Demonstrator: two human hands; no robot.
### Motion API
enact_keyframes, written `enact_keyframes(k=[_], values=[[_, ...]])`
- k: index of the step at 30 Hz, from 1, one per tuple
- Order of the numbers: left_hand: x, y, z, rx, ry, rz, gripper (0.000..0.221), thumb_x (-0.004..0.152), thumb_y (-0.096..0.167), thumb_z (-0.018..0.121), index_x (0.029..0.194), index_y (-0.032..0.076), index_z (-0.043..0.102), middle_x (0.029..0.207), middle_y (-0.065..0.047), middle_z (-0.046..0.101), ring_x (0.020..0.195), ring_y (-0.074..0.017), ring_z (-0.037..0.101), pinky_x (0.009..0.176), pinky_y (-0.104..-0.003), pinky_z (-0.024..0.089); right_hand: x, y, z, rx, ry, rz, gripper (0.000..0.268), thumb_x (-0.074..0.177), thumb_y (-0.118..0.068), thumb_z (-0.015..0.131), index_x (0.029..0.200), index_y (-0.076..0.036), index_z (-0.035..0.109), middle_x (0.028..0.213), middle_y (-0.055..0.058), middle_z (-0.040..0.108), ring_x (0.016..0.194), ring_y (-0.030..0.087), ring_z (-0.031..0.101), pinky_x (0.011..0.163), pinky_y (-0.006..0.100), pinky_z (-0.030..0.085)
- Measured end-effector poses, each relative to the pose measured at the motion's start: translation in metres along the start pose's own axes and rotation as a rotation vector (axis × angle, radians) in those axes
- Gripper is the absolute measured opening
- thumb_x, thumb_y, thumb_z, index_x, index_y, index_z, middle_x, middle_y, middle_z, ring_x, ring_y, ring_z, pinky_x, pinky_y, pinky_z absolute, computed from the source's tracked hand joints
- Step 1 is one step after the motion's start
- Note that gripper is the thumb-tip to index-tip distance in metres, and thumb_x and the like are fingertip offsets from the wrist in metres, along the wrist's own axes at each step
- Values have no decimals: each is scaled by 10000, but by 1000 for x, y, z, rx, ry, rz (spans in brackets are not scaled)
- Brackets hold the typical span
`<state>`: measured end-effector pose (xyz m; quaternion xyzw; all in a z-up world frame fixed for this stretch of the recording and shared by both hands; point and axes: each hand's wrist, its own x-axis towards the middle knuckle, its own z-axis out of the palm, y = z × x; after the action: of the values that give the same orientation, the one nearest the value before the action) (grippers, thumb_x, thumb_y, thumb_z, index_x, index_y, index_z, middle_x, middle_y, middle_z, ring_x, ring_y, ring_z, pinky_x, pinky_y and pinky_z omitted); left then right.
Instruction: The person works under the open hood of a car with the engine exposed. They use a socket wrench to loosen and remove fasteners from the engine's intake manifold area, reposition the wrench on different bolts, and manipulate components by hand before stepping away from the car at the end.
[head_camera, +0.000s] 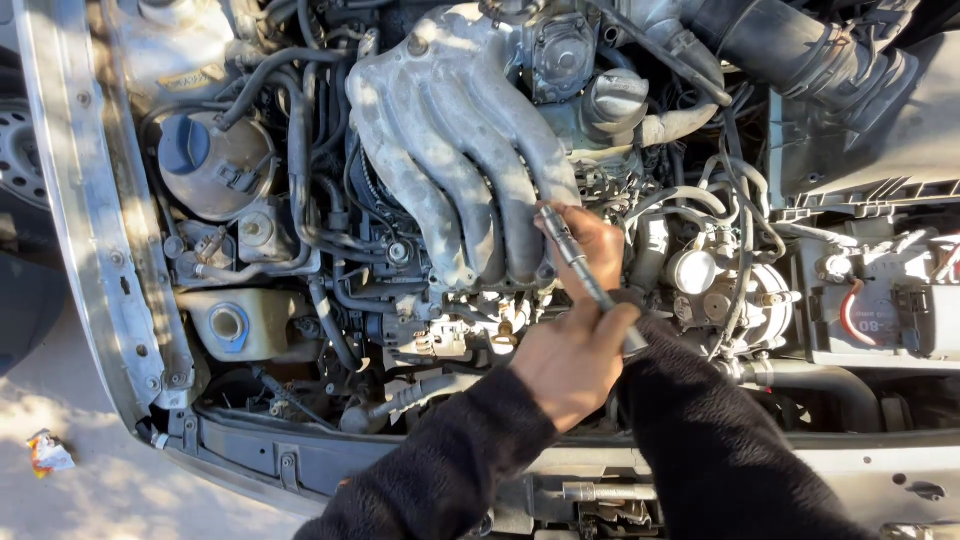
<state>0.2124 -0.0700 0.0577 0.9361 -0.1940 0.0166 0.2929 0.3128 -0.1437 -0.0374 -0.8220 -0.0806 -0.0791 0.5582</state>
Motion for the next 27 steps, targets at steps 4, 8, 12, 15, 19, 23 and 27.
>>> enact_keyframes(k=[4, 8, 12, 15, 19, 23, 27], values=[[86, 0, 2, 233, 28, 292, 82, 944, 159, 593, 864, 165, 609, 755, -66, 604, 469, -203, 596, 394, -367, 457, -6, 5, 13, 146, 146, -31, 79, 893, -91, 838, 966, -121, 827, 994, 75, 806, 912, 254, 768, 873, 309, 586], [173, -43, 90, 201, 211, 256, 151, 816, 230, 702, 742, 99, 685, 884, -124, 534, 554, -385, 644, 436, -549, 530, -2, -5, 12, 143, 171, -13, 94, 882, -63, 836, 960, -107, 810, 1016, 63, 779, 907, 231, 748, 858, 297, 582], [223, -88, 81, 272, 95, 139, 207, 851, 308, 693, 808, 108, 731, 909, -131, 660, 698, -386, 737, 599, -529, 597, 2, -15, 9, 136, 189, 11, 120, 865, -21, 833, 952, -87, 784, 1049, 45, 739, 899, 196, 719, 835, 280, 575], [245, -104, 64, 213, -218, -208, 258, 814, 384, 723, 841, 133, 775, 851, -73, 753, 816, -377, 785, 714, -498, 638, 0, -16, 7, 132, 196, 36, 139, 853, 7, 831, 947, -72, 766, 1071, 33, 712, 893, 173, 699, 820, 268, 570], [242, -145, 17, 176, -149, -555, 323, 984, 354, 686, 907, 51, 766, 722, -44, 720, 595, -189, 684, 584, -331, 592, -6, -12, 9, 141, 182, 74, 169, 836, 50, 829, 939, -51, 741, 1105, 15, 672, 885, 138, 669, 797, 250, 563], [181, -220, -5, 46, 19, -771, 415, 748, 485, 729, 744, 73, 779, 792, -143, 779, 929, -389, 779, 817, -494, 612, -6, -3, 11, 36, 177, 149, 59, 928, -236, 840, 952, -185, 823, 1081, -33, 698, 874, 199, 758, 763, 324, 617], [108, -226, -27, -854, 452, -1056, 566, 821, 154, 808, 1175, -79, 432, 691, -198, 646, 429, -256, 681, 341, -338, 556, -4, 0, -4, -108, 54, 97, 131, 937, -303, 832, 1034, -215, 822, 1088, -18, 738, 909, 283, 766, 768, 372, 616]])
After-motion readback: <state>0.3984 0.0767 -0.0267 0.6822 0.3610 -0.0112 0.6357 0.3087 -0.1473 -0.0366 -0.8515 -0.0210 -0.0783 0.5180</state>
